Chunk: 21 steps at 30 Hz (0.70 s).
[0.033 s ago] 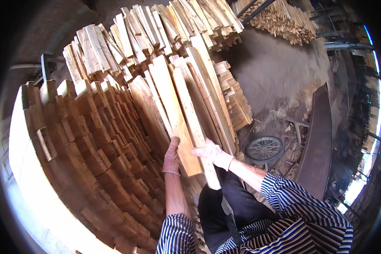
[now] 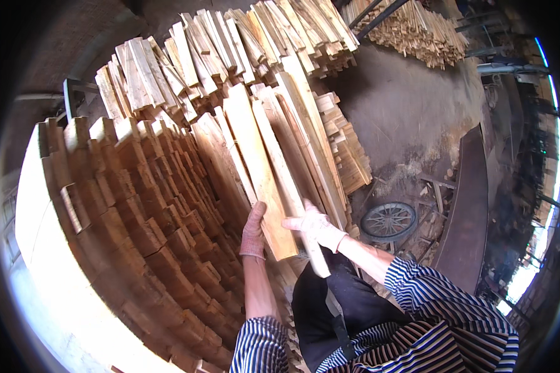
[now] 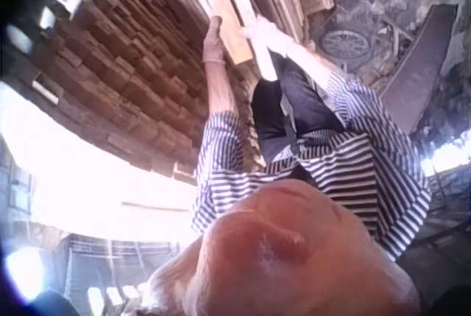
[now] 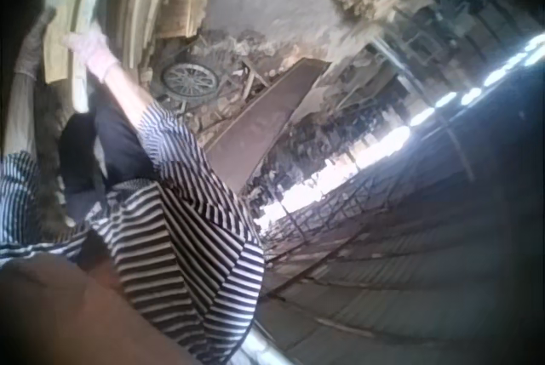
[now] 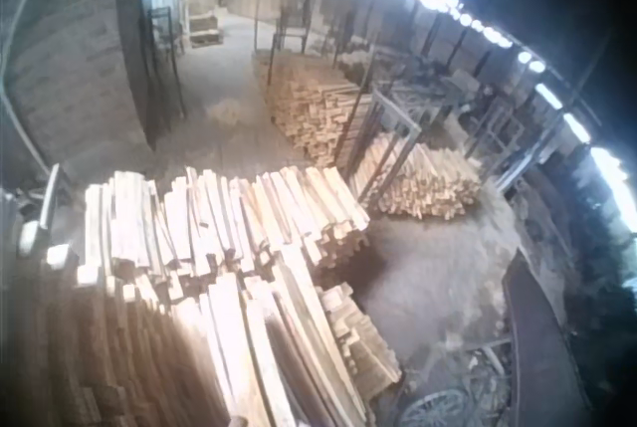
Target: The person repeatedly picks up small bundles of wooden planks from a large pile and places them onto a growing stack. They wear gloves and handle the planks by hand, organizing them into a neat pile throughout the clip.
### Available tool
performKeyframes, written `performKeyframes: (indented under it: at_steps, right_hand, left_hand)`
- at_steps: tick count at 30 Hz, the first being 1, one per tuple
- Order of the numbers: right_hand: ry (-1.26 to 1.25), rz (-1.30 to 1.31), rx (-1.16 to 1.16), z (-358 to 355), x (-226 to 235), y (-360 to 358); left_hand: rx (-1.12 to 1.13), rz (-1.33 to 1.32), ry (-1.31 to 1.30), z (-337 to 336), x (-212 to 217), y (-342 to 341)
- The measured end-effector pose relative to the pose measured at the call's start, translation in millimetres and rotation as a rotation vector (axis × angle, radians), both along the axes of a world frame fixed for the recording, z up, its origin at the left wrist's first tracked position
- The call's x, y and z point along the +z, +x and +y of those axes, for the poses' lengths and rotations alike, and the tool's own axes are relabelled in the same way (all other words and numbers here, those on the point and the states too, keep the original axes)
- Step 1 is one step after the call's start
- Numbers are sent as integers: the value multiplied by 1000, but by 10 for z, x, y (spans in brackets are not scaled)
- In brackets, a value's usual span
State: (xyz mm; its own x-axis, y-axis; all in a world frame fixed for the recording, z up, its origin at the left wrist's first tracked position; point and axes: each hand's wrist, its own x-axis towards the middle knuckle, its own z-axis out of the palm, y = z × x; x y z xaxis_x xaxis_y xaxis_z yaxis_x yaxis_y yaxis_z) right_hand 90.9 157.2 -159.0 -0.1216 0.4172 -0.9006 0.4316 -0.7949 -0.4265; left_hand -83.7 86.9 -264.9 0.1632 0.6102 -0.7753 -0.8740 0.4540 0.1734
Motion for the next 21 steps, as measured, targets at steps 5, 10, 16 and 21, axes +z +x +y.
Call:
performKeyframes:
  at_steps: [5, 10, 16, 21]
  right_hand:
    - [136, -232, 170, 328, 92, -74]
    - [194, 70, 152, 772, -197, 56]
    - [154, -216, 411, 458, 312, 76]
    - [-59, -28, 421, 91, 856, 164]
  left_hand:
    - [-266, 585, -116, 448, 1013, 318]
    - [-683, 1036, -203, 489, 1480, 368]
    - [-521, 862, -219, -121, 1935, 526]
    - [198, -268, -282, -810, 2024, 746]
